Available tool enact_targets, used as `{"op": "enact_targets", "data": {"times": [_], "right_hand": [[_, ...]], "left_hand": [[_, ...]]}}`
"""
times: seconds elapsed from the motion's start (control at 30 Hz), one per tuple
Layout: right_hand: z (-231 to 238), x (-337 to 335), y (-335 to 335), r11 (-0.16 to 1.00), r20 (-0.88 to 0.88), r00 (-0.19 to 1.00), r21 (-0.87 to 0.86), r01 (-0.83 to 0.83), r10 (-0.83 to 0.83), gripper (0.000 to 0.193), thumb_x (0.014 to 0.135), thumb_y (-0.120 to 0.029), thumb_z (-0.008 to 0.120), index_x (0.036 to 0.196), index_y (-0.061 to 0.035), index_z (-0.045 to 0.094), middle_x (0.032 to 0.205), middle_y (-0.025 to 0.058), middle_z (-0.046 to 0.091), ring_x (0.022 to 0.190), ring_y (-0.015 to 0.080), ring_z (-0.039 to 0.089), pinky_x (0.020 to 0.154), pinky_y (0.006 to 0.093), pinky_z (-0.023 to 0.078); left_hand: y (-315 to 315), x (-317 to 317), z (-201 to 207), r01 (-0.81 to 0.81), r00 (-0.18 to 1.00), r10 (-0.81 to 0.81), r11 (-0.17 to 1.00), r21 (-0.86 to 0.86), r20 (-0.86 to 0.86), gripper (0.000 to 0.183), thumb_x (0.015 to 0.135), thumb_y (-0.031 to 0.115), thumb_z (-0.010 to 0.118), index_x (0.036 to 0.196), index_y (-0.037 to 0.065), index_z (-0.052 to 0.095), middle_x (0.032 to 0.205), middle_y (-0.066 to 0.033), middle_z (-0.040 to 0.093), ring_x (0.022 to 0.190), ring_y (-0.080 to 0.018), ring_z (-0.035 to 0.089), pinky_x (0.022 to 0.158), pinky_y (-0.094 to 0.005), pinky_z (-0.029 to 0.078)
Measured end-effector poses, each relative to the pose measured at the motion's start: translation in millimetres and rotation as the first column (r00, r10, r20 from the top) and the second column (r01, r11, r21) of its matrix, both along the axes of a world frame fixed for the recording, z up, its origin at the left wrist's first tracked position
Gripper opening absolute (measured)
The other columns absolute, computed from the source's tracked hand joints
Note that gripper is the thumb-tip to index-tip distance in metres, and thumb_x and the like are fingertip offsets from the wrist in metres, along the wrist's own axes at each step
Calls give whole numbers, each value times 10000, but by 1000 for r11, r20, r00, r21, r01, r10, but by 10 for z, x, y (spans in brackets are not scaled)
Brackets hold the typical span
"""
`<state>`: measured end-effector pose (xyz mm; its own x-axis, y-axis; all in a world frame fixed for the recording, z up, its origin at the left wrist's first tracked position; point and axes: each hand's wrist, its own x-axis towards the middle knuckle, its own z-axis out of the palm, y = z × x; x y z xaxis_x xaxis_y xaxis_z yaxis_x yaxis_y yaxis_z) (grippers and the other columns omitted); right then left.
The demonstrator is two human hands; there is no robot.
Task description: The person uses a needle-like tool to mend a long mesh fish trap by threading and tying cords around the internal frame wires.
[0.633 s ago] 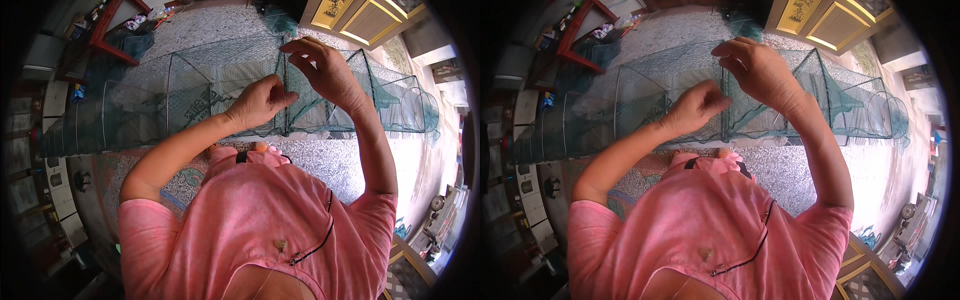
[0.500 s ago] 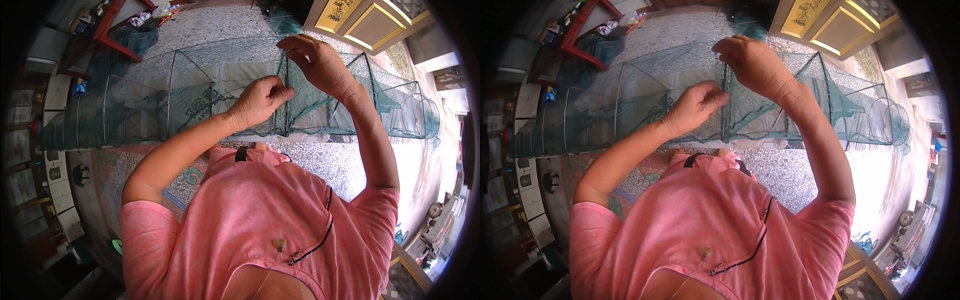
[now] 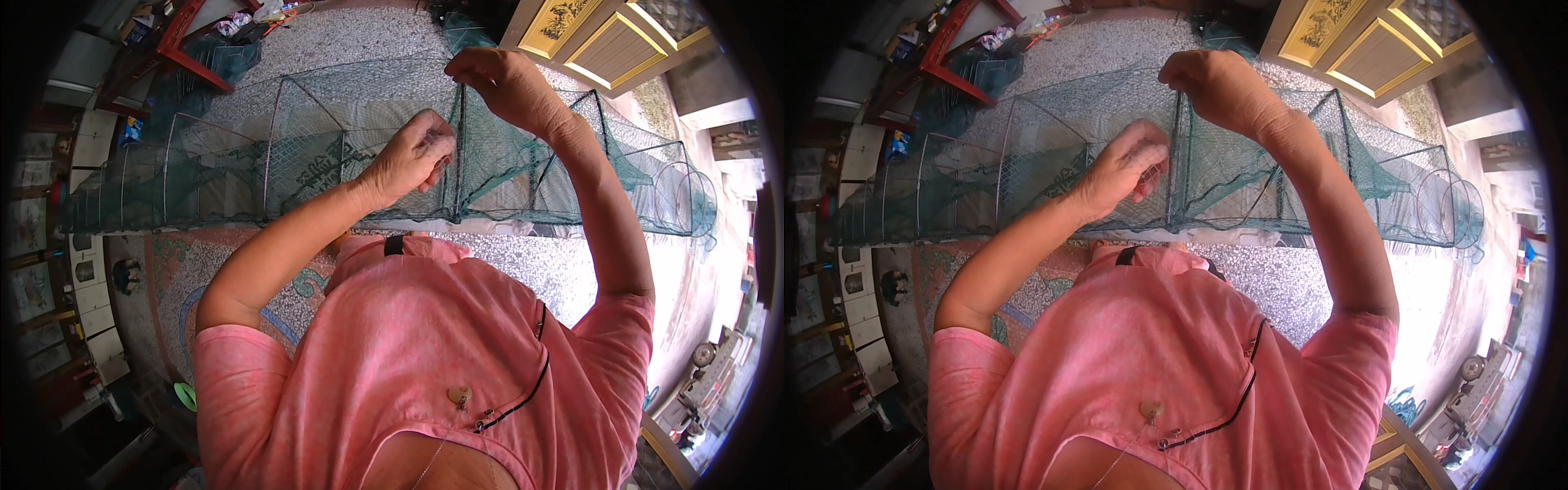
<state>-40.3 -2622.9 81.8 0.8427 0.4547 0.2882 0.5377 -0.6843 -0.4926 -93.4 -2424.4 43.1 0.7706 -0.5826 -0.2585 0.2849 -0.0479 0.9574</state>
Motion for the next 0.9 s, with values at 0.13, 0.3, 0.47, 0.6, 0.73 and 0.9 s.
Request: {"op": "enact_targets", "data": {"times": [0.13,0.3,0.47,0.6,0.73,0.9], "right_hand": [[-13,60,25,997,-31,999,-69,15,-17,160,922,-87,568,1050,-91,663,978,74,699,921,196,684,799,304,563],[-114,72,55,999,-17,999,44,30,-29,151,891,-104,546,957,-99,682,913,91,695,842,282,673,782,354,529],[-131,77,32,999,10,1000,41,18,-18,150,883,-104,553,952,-110,686,902,91,695,831,283,671,775,354,529],[-165,96,23,996,14,1000,88,10,-11,137,872,-112,567,938,-119,687,889,94,693,827,286,668,761,356,528],[-142,112,60,998,4,998,-26,59,-59,137,889,-99,567,969,-106,678,919,87,695,853,258,675,770,347,540],[-127,84,29,994,33,999,100,31,-35,184,830,-15,543,910,-104,683,864,89,686,830,298,652,771,384,519]], "left_hand": [[-62,36,-80,-48,827,-78,977,208,556,256,902,271,639,882,41,528,733,2,516,599,-91,450,540,-253,397],[-114,57,9,-119,816,-139,910,398,561,337,887,299,657,761,5,552,669,5,506,631,-107,454,576,-292,408],[-115,44,-127,-80,914,-28,966,246,405,253,913,255,618,806,28,587,682,30,491,624,-82,436,559,-263,387],[-83,4,-88,-114,940,89,992,57,330,243,916,218,605,796,9,571,681,0,519,648,-79,444,600,-260,406],[74,15,-151,-173,937,145,983,63,317,217,905,161,597,767,7,530,654,-11,542,621,-63,481,575,-248,428],[42,49,15,-201,974,168,949,242,150,120,865,79,573,763,26,539,687,-34,577,483,-70,490,391,-218,349]]}}
